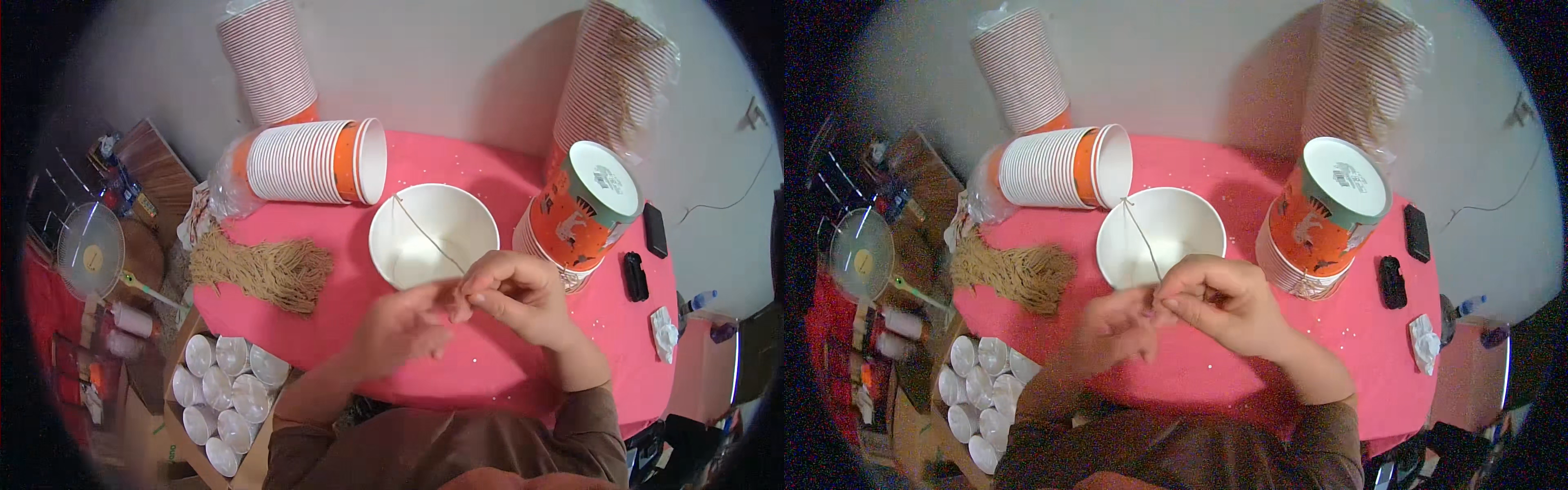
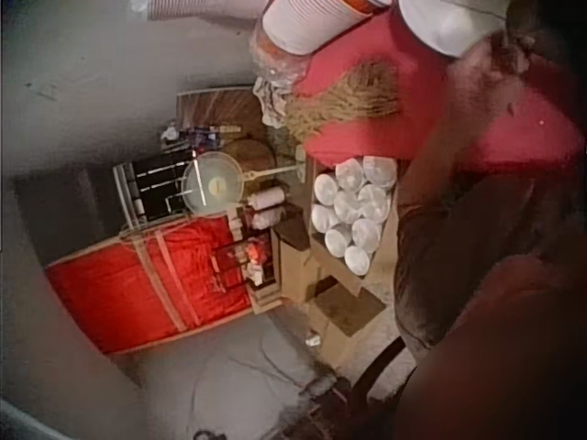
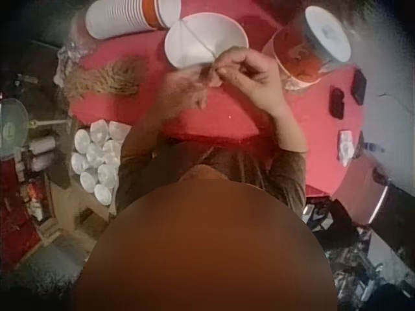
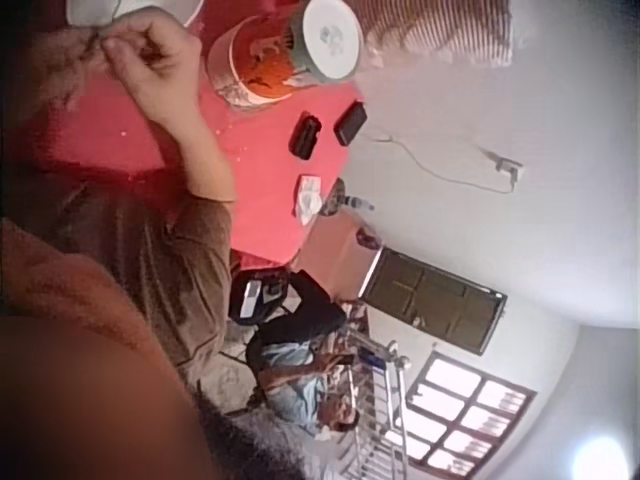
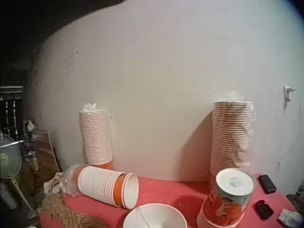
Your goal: Threading elastic strings through holes in paper buckets to create handles.
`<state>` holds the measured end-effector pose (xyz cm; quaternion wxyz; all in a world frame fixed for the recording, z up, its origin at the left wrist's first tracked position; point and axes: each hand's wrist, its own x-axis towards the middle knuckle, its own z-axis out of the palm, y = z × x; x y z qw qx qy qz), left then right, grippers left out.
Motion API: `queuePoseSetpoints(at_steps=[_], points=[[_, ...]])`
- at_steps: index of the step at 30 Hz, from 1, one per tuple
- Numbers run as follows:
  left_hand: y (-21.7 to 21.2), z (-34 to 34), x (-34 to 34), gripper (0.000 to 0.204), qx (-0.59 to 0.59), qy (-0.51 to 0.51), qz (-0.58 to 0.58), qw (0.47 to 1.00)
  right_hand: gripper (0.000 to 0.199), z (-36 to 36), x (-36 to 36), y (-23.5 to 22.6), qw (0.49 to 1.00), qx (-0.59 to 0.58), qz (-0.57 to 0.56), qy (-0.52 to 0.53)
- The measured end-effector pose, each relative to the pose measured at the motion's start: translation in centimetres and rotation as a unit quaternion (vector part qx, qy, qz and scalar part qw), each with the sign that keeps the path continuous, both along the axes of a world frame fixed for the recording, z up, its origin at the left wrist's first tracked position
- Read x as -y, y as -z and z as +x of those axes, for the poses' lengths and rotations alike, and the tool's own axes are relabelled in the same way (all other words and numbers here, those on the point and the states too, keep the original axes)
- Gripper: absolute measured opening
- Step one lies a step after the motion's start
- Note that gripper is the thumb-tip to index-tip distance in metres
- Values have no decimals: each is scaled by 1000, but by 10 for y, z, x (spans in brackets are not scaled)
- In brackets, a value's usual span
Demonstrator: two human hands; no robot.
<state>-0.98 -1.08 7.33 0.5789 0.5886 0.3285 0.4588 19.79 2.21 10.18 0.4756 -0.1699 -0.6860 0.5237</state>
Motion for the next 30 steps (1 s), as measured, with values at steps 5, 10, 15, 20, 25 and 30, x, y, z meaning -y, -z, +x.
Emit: queuePoseSetpoints(at_steps=[5, 10, 15, 20, 25, 30], points=[[13, -6, 2, 22, -38, 3, -93, 995, 6, 7, -16, 6, 991, -86, 63, 86], [35, -29, 10, 19, -32, -22, -100, 994, 9, 22, -38, 11, 979, -155, -20, 129], [33, -40, 13, 17, -104, -9, -98, 990, 9, 21, -41, 11, 979, -139, -27, 144], [25, -42, 10, 12, -144, -79, -20, 986, 23, 27, -45, 4, 857, 244, 261, 372], [11, -23, 7, 8, -247, -141, 123, 951, 41, 14, -16, -4, 932, 201, 237, 187], [-5, 1, 0, 12, -308, -124, 358, 873, 53, 3, 4, -4, 951, 301, 35, -53]])
